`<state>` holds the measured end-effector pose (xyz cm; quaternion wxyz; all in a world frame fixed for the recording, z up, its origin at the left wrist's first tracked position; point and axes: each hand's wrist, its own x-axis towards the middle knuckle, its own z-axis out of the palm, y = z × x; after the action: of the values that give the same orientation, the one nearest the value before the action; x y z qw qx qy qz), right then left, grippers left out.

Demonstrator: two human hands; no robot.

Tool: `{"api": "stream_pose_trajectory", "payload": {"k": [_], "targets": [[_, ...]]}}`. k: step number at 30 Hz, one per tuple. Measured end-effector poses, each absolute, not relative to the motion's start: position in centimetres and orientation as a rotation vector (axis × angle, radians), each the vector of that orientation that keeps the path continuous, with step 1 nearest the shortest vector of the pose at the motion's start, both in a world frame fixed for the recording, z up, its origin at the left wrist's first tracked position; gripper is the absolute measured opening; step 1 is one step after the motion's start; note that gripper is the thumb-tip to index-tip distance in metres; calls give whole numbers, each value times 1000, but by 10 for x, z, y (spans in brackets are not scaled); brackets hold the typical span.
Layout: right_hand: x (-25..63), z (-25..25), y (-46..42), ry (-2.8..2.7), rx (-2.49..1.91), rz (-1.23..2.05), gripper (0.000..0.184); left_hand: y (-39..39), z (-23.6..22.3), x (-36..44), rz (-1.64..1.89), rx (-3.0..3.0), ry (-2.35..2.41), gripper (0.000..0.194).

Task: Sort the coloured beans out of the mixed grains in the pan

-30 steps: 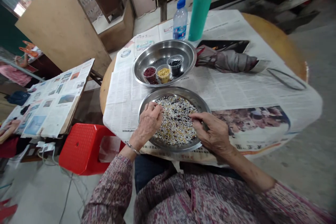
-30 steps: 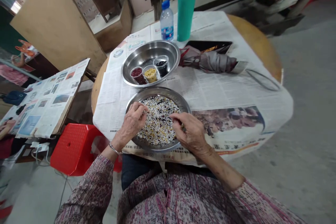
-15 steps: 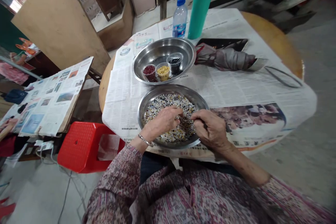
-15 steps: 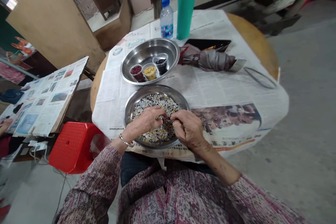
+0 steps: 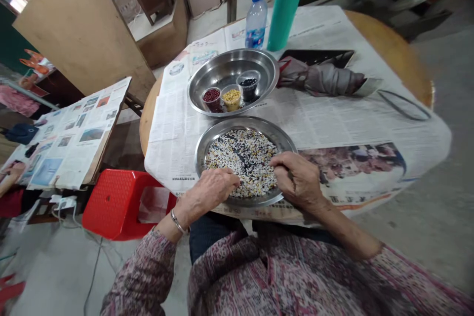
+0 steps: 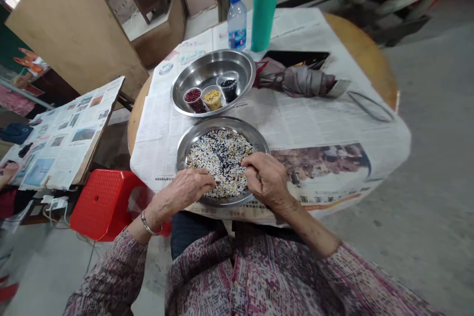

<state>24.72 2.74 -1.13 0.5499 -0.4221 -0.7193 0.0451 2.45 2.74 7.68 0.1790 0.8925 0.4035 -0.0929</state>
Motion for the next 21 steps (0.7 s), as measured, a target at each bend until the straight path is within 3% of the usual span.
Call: {"api": "stream_pose_trajectory", "payload": {"k": [9, 13, 17, 21], "targets": [[247, -11, 28, -1720, -998, 74, 22, 37, 58, 49, -246, 2563, 1297, 23], [247, -13, 27, -1712, -1017, 114, 21, 49, 66, 52, -60, 2566, 1327, 11], [247, -14, 27, -1706, -1027, 126, 21, 61, 64, 59, 32, 2654, 1230, 39], [247, -14, 27, -1717, -1012, 118, 21, 71, 50, 70, -10, 2598, 1126, 24]]}}
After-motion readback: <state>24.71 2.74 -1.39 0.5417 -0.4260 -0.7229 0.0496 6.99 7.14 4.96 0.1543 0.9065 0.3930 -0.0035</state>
